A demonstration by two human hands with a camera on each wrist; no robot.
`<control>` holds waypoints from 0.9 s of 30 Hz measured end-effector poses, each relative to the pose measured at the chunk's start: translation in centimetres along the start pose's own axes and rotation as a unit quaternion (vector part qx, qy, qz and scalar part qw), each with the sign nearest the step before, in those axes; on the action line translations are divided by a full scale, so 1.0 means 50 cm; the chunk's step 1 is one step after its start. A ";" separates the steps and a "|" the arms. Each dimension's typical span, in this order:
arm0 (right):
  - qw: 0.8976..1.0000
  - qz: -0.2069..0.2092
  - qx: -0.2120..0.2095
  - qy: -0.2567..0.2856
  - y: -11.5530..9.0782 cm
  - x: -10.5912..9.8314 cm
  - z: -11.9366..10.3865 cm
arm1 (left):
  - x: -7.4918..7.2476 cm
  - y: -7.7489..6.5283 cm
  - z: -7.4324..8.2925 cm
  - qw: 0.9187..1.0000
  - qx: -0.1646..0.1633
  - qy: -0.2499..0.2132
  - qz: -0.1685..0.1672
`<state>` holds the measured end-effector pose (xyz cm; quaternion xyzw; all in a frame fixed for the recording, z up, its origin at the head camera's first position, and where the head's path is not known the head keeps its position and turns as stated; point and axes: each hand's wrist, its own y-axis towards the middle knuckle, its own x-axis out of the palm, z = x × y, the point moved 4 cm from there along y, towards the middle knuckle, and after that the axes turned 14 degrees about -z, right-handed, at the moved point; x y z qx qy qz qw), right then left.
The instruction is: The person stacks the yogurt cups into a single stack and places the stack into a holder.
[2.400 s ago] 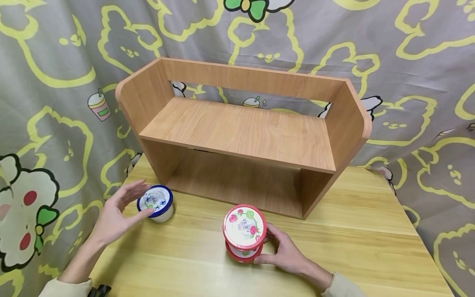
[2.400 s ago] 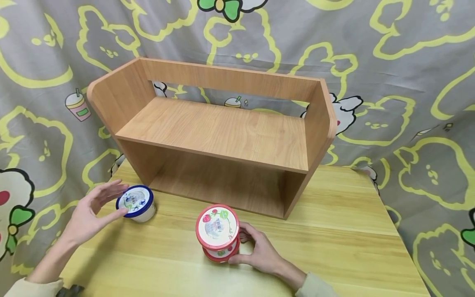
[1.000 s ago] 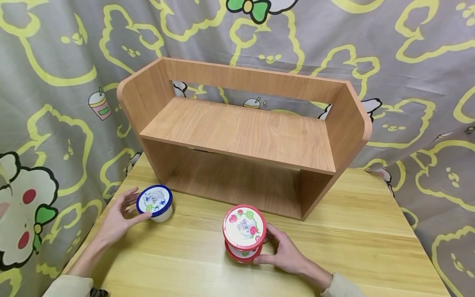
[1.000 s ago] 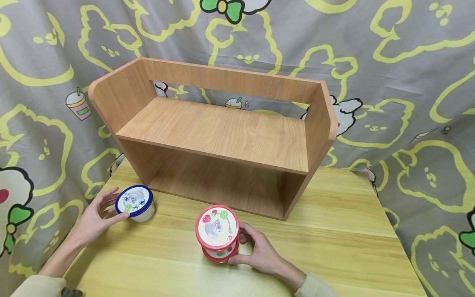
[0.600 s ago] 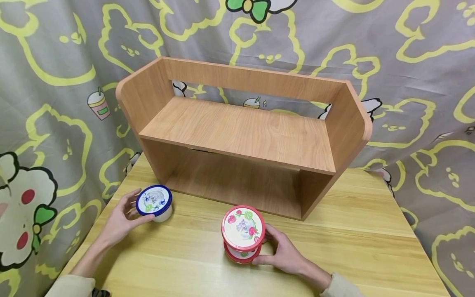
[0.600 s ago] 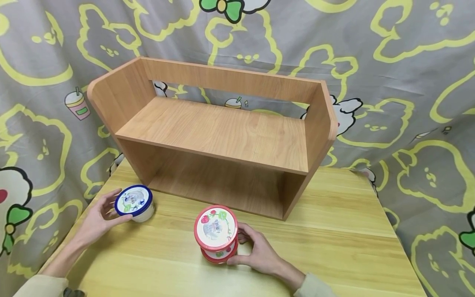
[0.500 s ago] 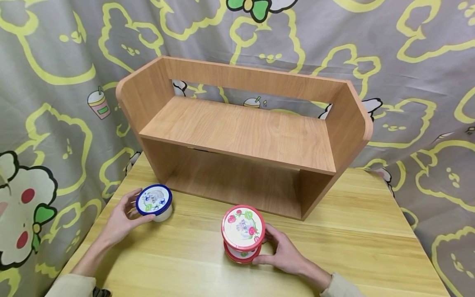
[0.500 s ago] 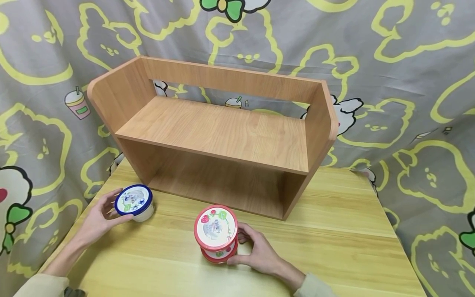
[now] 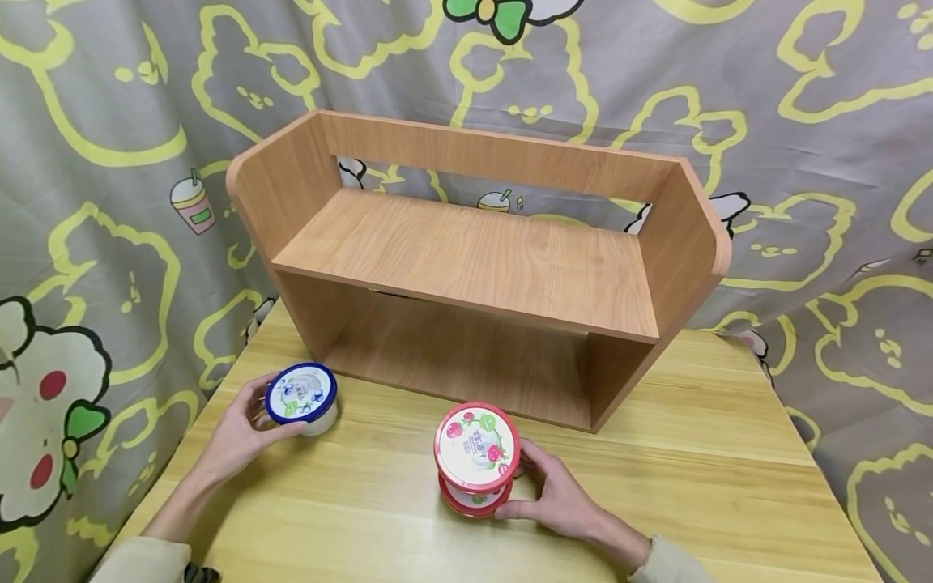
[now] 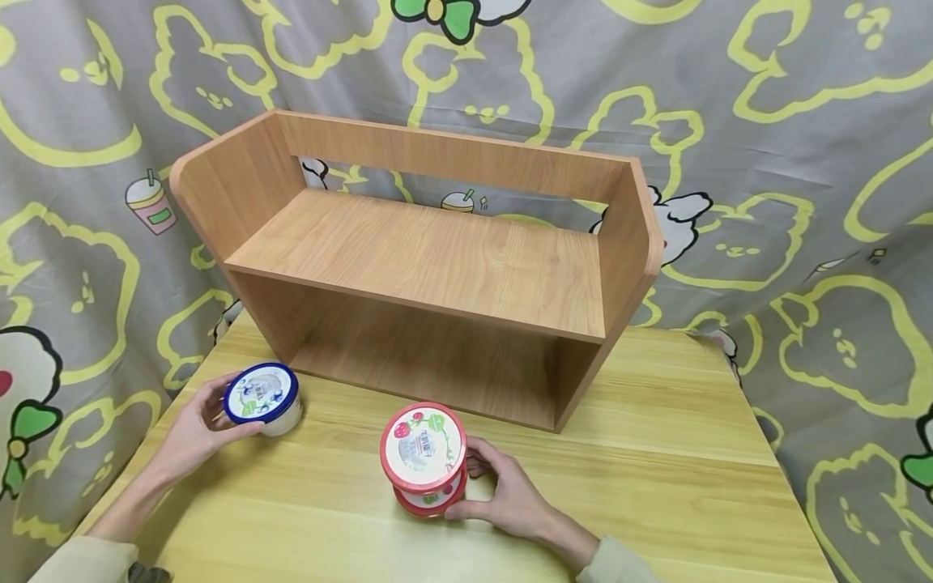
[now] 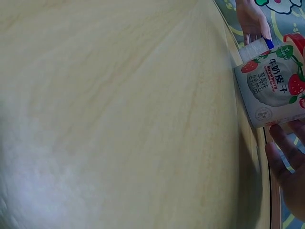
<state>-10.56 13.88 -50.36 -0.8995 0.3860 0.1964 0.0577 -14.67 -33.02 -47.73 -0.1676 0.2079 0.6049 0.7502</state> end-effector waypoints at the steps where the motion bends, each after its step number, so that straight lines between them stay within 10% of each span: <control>1: 1.000 0.000 0.001 0.000 0.000 0.000 0.000 | 0.000 0.000 -0.001 1.000 0.000 0.000 0.000; 27: 1.000 -0.004 -0.006 0.012 0.000 0.001 0.000 | 0.004 0.002 0.054 1.000 -0.020 0.011 -0.008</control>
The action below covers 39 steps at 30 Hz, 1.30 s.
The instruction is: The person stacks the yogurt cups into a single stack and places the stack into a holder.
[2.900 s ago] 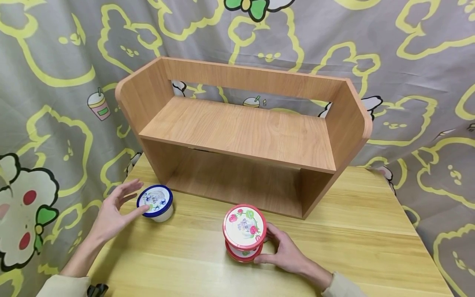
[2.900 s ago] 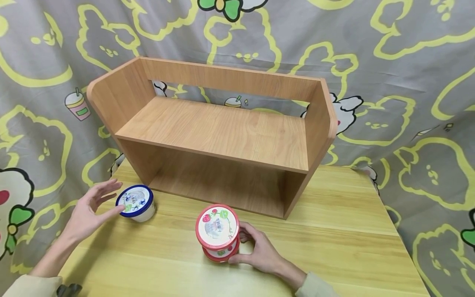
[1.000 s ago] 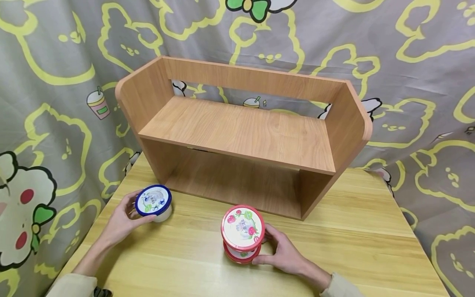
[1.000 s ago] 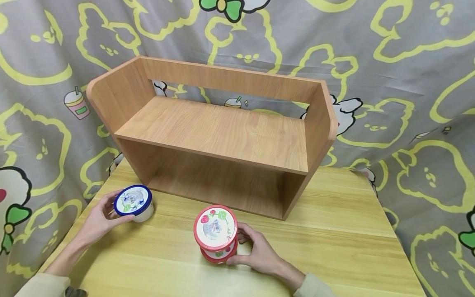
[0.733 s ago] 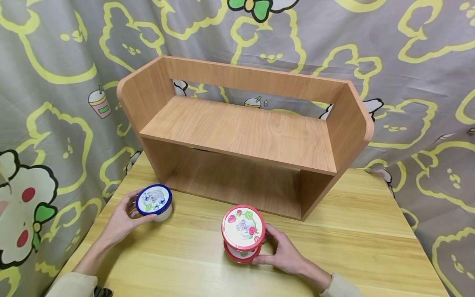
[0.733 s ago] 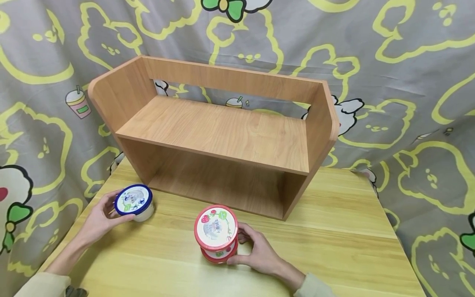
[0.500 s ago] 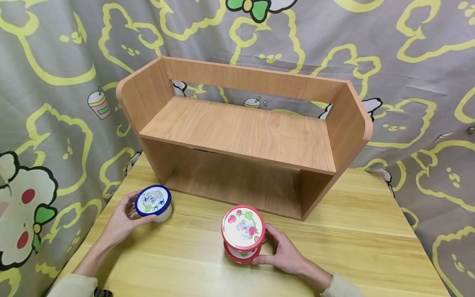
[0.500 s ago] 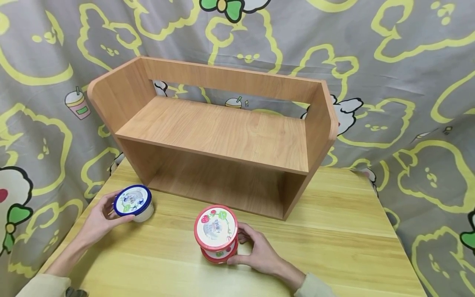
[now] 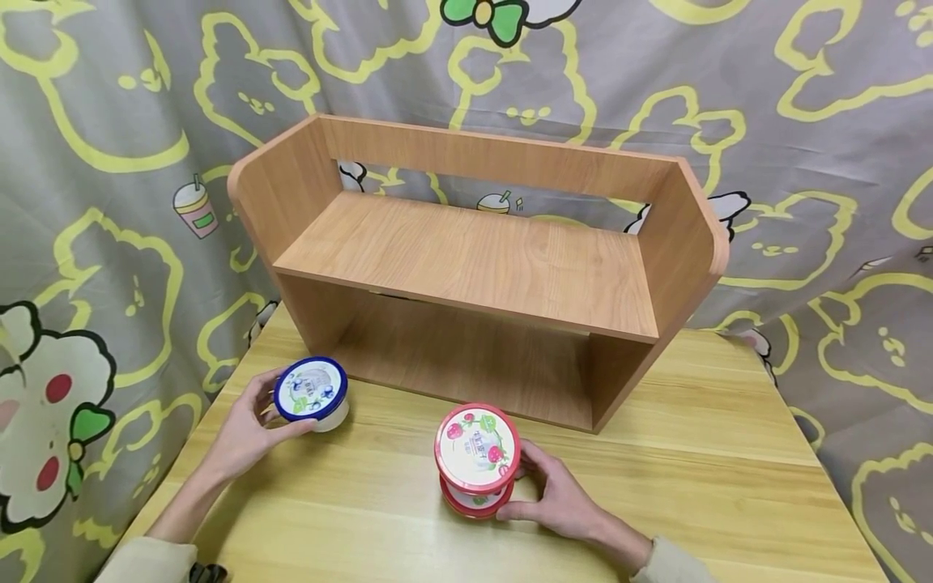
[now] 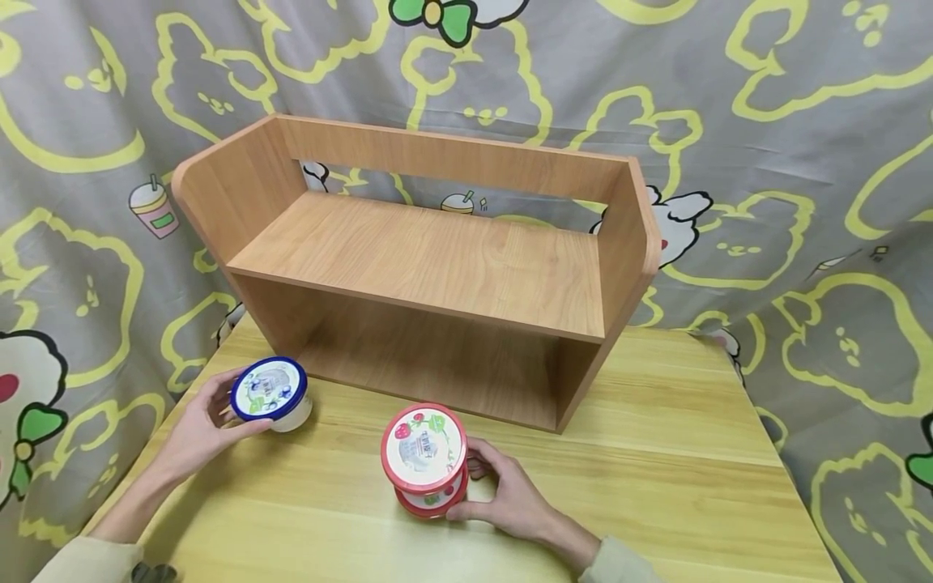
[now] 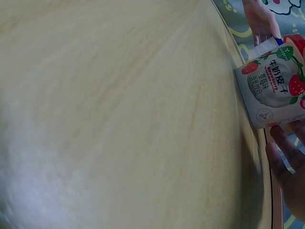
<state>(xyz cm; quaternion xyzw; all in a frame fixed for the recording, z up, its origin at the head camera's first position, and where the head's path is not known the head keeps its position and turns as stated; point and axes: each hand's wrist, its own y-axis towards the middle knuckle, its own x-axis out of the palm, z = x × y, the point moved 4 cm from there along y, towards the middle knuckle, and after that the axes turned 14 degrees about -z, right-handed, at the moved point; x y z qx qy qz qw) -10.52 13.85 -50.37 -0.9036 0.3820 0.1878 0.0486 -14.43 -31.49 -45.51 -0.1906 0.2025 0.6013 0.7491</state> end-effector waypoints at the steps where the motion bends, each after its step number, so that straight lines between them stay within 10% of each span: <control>1: 1.000 0.000 -0.002 0.001 0.000 0.000 0.000 | 0.002 0.001 0.006 1.000 -0.004 0.005 -0.004; 39: 1.000 0.002 -0.007 -0.004 -0.001 0.001 -0.002 | 0.074 0.000 0.207 0.987 0.151 -0.052 -0.037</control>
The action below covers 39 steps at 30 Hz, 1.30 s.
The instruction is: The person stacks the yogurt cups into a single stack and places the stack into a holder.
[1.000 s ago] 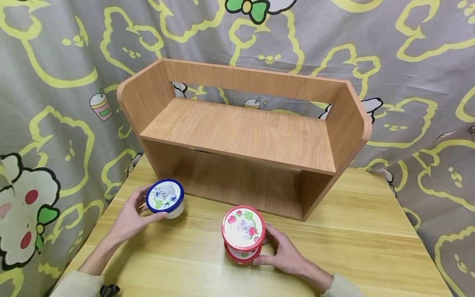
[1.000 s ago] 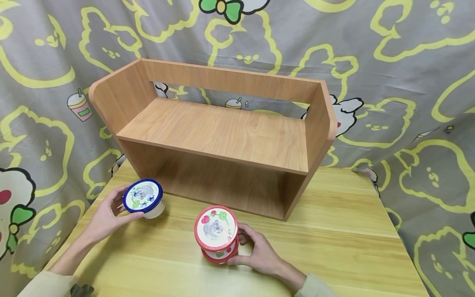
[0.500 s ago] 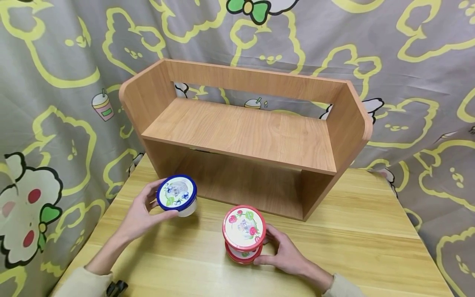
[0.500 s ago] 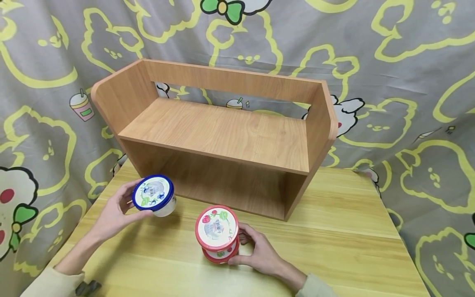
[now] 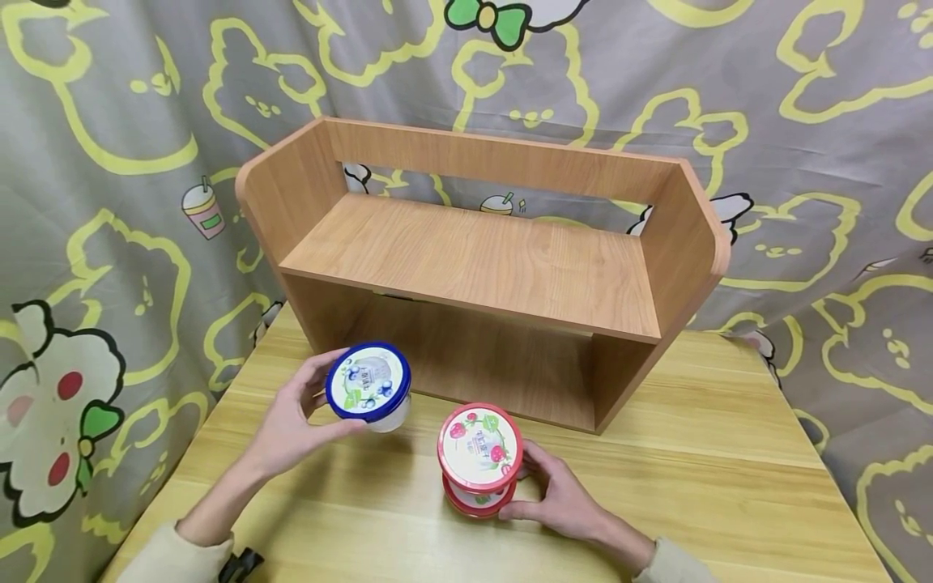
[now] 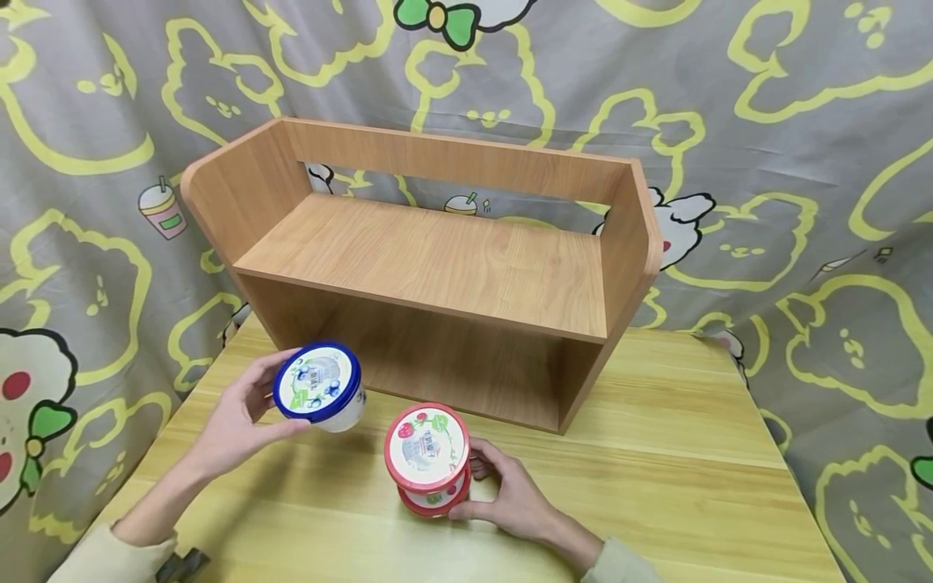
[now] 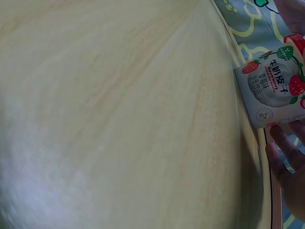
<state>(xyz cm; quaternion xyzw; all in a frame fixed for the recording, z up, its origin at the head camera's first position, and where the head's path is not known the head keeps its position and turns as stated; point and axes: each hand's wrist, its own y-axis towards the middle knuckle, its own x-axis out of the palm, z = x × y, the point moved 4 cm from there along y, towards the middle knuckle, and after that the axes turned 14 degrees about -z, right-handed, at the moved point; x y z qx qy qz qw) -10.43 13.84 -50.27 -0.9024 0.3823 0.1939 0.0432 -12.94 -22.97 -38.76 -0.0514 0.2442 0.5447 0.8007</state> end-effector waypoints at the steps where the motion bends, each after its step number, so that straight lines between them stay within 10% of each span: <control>1: 1.000 0.000 0.000 -0.001 0.000 0.000 0.000 | 0.002 0.001 0.004 1.000 0.005 -0.002 -0.002; 39: 1.000 0.004 -0.005 0.004 -0.002 0.001 -0.001 | 0.073 0.037 0.142 0.993 0.079 -0.028 -0.085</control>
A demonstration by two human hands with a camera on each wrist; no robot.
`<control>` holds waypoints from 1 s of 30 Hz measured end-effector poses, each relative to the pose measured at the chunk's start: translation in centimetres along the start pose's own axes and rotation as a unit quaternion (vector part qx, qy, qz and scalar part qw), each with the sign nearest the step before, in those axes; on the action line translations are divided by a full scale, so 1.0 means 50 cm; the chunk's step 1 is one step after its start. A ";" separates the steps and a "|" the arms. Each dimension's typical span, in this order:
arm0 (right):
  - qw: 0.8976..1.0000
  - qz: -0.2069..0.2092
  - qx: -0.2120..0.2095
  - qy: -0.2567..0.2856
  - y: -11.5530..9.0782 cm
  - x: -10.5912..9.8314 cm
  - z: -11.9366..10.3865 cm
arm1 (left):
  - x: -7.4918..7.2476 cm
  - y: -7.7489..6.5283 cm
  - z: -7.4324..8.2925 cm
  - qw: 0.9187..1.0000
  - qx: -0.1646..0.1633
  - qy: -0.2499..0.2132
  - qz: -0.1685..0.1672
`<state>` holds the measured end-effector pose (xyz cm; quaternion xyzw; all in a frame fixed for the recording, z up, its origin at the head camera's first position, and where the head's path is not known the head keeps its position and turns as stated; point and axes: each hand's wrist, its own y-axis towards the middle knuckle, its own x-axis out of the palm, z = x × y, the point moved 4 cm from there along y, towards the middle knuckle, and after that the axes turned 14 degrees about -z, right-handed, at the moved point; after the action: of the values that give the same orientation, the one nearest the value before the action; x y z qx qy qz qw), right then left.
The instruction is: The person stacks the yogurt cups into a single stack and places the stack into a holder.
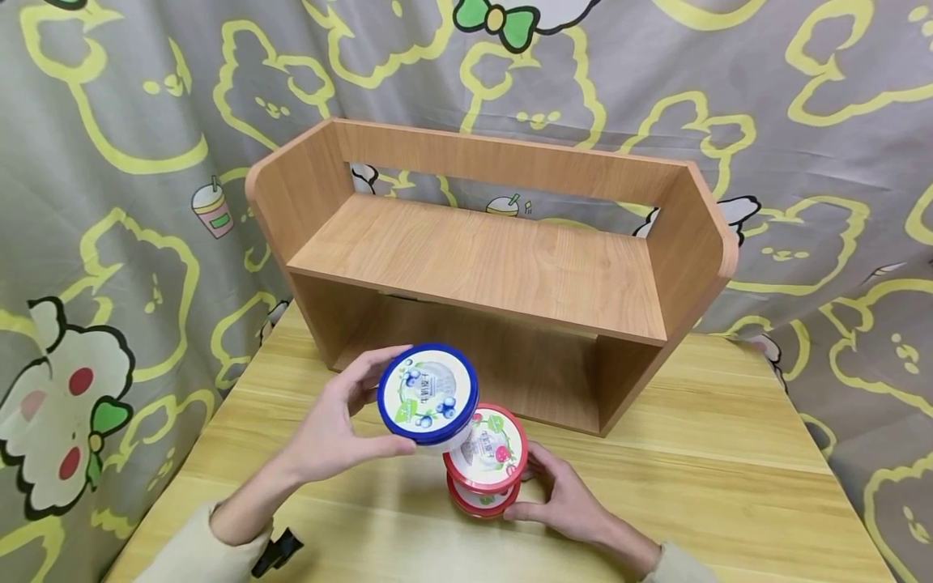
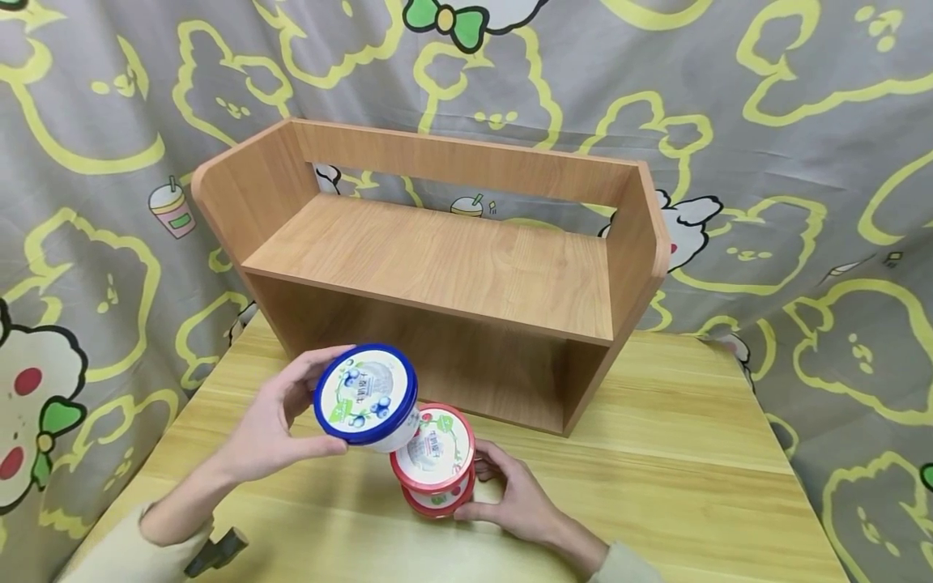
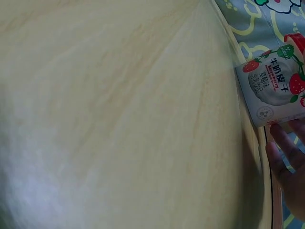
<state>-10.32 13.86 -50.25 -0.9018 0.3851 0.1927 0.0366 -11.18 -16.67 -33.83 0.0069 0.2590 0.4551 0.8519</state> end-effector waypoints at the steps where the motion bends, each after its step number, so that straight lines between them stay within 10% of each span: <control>1: 1.000 0.000 -0.002 0.000 0.000 0.000 0.001 | 0.003 0.002 0.001 1.000 0.001 -0.002 -0.003; 30: 1.000 -0.009 0.013 0.017 -0.006 0.001 0.010 | 0.082 0.057 0.016 0.997 -0.004 -0.022 -0.076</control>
<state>-10.20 14.14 -50.76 -0.9077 0.3800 0.1724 0.0438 -11.18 -11.63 -34.24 -0.0062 0.2386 0.3894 0.8896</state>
